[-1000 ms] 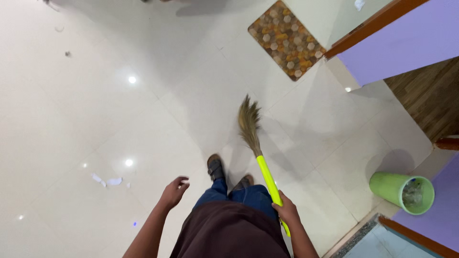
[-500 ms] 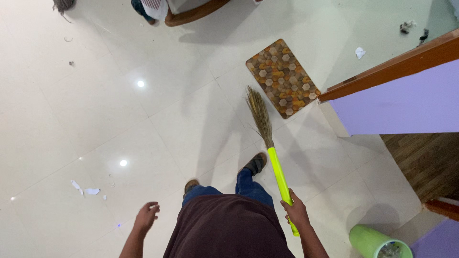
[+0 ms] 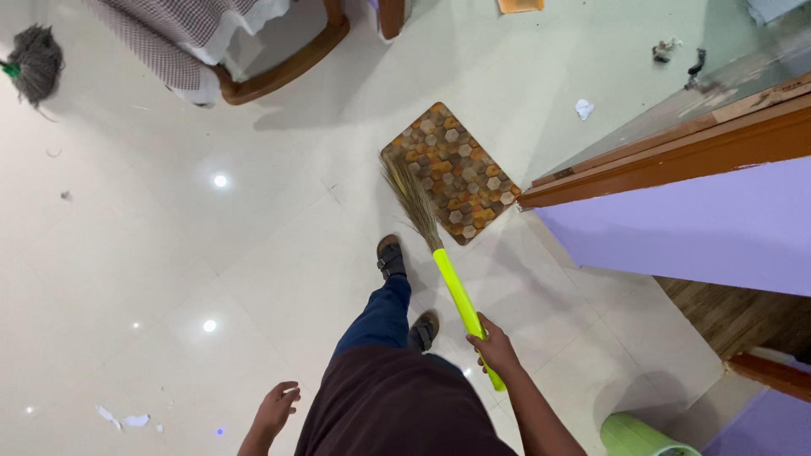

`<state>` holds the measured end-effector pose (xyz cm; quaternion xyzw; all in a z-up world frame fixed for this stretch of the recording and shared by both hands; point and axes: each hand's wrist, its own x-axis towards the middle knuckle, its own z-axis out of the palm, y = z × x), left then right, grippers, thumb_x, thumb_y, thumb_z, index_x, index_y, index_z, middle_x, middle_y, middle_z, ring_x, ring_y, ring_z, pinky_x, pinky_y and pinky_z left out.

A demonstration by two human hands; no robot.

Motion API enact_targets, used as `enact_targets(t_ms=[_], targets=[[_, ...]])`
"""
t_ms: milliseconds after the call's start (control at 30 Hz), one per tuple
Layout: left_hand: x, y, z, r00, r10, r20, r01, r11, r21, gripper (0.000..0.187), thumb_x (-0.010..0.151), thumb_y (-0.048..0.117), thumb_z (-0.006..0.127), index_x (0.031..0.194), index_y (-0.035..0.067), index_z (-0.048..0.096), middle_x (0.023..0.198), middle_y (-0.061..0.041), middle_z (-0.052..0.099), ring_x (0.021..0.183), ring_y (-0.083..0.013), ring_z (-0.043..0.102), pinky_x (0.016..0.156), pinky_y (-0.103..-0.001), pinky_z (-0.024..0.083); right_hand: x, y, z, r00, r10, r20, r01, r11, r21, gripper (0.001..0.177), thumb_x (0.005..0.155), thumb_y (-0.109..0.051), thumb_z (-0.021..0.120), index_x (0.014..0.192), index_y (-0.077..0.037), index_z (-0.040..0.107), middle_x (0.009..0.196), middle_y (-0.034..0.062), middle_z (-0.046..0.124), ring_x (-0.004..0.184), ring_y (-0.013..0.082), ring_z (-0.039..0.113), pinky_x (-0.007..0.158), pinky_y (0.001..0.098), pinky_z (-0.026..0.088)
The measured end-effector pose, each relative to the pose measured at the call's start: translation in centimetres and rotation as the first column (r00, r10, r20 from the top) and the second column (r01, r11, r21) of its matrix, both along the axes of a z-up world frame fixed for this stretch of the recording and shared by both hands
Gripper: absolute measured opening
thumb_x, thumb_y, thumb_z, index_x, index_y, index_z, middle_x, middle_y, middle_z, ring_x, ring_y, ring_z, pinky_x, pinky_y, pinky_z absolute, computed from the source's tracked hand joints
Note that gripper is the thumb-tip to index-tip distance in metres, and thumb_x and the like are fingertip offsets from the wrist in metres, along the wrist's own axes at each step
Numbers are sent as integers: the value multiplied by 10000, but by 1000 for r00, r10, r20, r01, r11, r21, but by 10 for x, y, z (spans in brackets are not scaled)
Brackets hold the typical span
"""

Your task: The person sweeps debris from the floor using a broom, moving across several rooms and navigating around a washing machine, furniture, and a mop.

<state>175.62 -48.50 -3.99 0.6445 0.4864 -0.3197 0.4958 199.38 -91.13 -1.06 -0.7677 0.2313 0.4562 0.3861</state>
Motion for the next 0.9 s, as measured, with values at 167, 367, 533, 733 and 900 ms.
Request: enact_targets(t_ms=[167, 367, 533, 733, 900], targets=[[126, 38, -7, 996, 90, -5, -89, 994, 65, 471, 995, 259, 549, 1386, 1, 598, 1190, -220, 743, 1080, -315, 714, 937, -403, 563, 76, -21, 9, 995, -94, 27, 93, 995, 21, 752, 878, -177, 713, 1569, -279, 435, 693, 73, 600, 471, 184, 559, 418, 352, 475], [281, 49, -2, 980, -103, 168, 88, 991, 99, 463, 990, 260, 562, 1399, 44, 583, 1218, -161, 723, 1115, -282, 701, 989, -407, 513, 164, -45, 19, 965, -222, 141, 232, 971, -58, 757, 891, -179, 716, 1580, -266, 414, 702, 82, 605, 481, 181, 565, 421, 346, 488], [366, 19, 37, 980, -81, 183, 54, 988, 145, 457, 988, 289, 542, 1390, 78, 593, 1206, -110, 735, 1104, -246, 707, 998, -398, 500, 274, -61, -5, 919, -315, 236, 345, 933, -98, 756, 912, -160, 691, 1600, -227, 384, 720, 89, 592, 488, 188, 556, 427, 360, 486], [330, -54, 33, 954, 232, 188, -265, 949, 172, 483, 977, 289, 535, 1394, 51, 594, 1200, -130, 740, 1070, -268, 701, 968, -395, 502, 437, -124, -74, 887, -341, 313, 419, 877, -233, 362, 950, -126, 713, 1244, -9, 539, 755, 85, 590, 517, 229, 604, 437, 404, 499], [306, -153, 52, 912, 404, -64, -398, 913, 89, 485, 961, 269, 564, 1389, 45, 606, 1194, -176, 745, 1072, -304, 714, 971, -403, 523, 561, -158, -92, 941, -288, 179, 309, 946, -103, 248, 945, -120, 704, 1130, -19, 573, 730, 88, 579, 530, 237, 597, 415, 412, 505]])
